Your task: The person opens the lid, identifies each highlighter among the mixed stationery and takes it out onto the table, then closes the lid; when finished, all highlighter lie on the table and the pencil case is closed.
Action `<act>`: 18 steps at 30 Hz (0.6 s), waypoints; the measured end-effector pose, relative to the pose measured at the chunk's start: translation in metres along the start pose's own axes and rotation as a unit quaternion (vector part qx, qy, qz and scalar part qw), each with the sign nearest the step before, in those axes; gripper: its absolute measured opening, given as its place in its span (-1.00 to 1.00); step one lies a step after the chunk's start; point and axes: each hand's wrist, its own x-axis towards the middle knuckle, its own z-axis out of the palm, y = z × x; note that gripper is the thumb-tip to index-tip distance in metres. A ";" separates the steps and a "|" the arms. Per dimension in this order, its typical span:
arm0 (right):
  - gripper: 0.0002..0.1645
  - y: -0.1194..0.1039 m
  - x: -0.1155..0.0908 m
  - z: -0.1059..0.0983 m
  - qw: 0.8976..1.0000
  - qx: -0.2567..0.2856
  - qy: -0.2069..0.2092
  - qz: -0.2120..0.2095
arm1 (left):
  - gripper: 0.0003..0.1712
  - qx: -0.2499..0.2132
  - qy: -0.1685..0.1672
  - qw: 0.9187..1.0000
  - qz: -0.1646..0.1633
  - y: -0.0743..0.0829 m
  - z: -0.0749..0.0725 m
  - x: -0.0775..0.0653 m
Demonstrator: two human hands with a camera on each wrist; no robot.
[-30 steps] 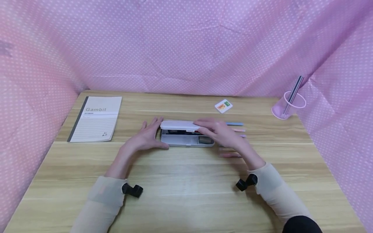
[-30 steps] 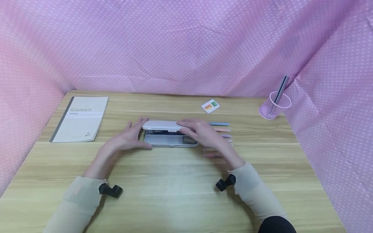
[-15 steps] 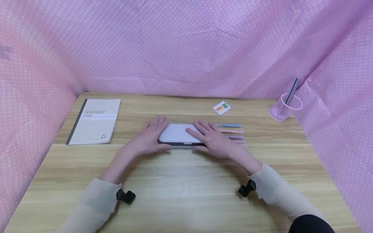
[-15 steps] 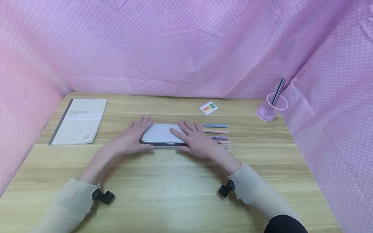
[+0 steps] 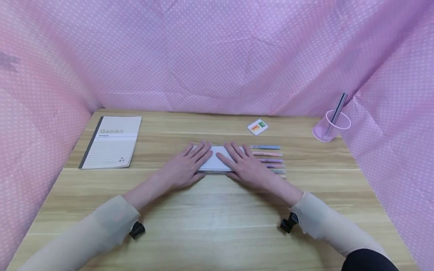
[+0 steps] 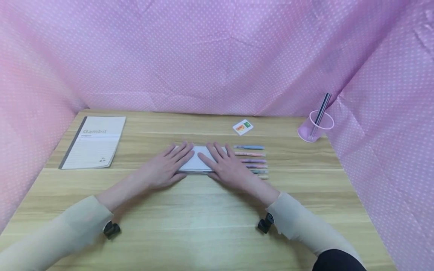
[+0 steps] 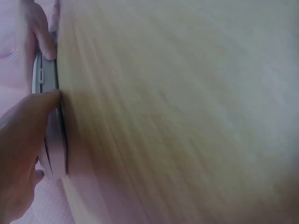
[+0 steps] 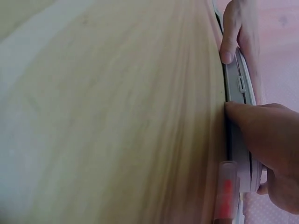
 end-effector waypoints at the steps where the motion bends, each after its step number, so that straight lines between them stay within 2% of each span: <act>1: -0.14 0.000 -0.001 0.001 1.000 -0.007 0.003 -0.001 | -0.12 0.000 0.001 1.000 0.002 0.001 0.001 0.000; 7: -0.16 0.000 -0.004 0.004 0.999 -0.033 0.022 -0.007 | -0.16 0.012 0.009 1.000 0.004 0.003 0.005 0.000; 12: -0.17 -0.001 -0.004 0.004 0.999 -0.036 0.021 -0.005 | -0.17 0.019 0.009 1.000 0.001 0.003 0.005 0.001; 16: -0.14 0.000 -0.004 0.002 1.000 -0.007 0.002 0.001 | -0.17 0.014 0.005 1.000 0.001 0.002 0.005 0.000; 18: -0.09 0.004 -0.004 0.001 1.000 0.020 -0.009 0.008 | -0.14 -0.011 0.006 1.000 0.000 0.001 0.004 0.000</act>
